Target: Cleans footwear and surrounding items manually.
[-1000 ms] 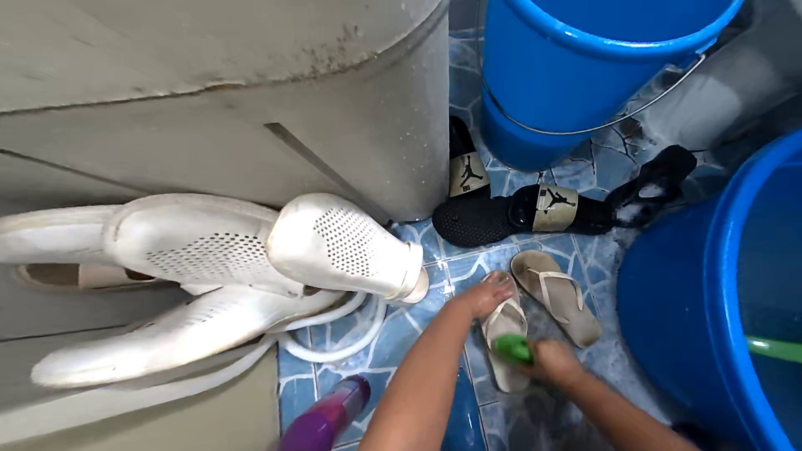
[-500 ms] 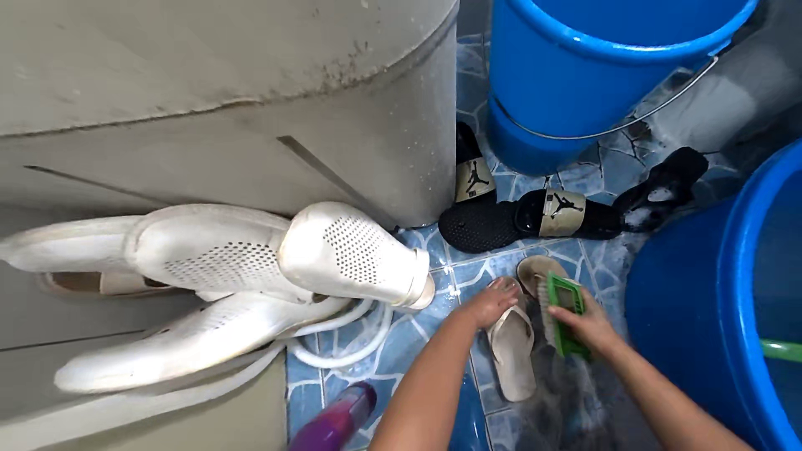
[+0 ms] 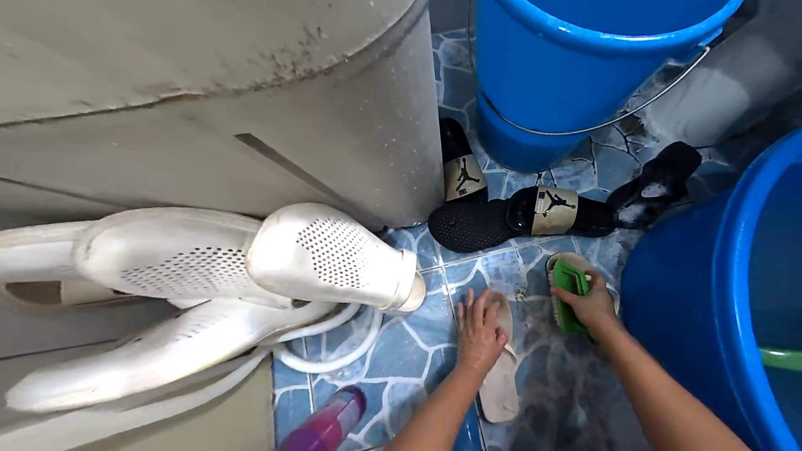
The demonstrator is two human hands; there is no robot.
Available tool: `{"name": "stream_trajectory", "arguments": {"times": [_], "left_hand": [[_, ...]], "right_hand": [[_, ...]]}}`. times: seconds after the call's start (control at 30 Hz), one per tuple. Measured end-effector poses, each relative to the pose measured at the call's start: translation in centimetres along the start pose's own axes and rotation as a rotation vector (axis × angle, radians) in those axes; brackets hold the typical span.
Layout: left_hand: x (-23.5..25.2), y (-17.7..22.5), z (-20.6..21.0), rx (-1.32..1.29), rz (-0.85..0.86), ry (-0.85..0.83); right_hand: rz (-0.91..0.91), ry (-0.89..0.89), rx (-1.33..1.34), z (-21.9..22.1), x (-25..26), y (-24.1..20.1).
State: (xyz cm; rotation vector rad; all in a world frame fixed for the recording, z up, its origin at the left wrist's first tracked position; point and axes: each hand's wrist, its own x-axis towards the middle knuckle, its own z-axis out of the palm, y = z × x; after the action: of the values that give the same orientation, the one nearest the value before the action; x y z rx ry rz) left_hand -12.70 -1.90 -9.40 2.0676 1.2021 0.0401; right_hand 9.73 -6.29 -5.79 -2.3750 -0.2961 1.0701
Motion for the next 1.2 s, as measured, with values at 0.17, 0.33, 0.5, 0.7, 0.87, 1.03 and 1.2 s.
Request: {"name": "stream_trajectory", "arguments": {"times": [0.17,0.33,0.5,0.7,0.87,1.03,1.2], "left_hand": [[-0.7,1.6,-4.3,-0.063,-0.491,-0.181],[-1.9,0.3,-5.4,-0.247,-0.501,-0.22],[-3.8,-1.0,-3.7,-0.042,-0.311,-0.048],[-3.6,-1.4,-3.9,0.226,-0.378,-0.262],[-3.4,-1.4,-4.1,0.298,-0.367,-0.38],[-2.9,-1.6,-4.4,0.303,-0.287,-0.494],[-3.3,-1.7,-4.5,0.327,-0.273,-0.476]], "right_hand": [[-0.011,0.015,0.039,0.7,-0.5,0.0],[-0.091,0.059,0.107,1.4,-2.6,0.3],[-0.105,0.051,0.255,2.4,-5.8,-0.8],[-0.186,-0.161,0.078,6.7,-8.1,-6.7],[-0.067,-0.445,-0.45,10.0,-14.4,2.1],[-0.028,-0.339,-0.29,10.6,-11.6,-1.4],[-0.142,-0.257,-0.368,12.3,-9.0,-4.8]]}}
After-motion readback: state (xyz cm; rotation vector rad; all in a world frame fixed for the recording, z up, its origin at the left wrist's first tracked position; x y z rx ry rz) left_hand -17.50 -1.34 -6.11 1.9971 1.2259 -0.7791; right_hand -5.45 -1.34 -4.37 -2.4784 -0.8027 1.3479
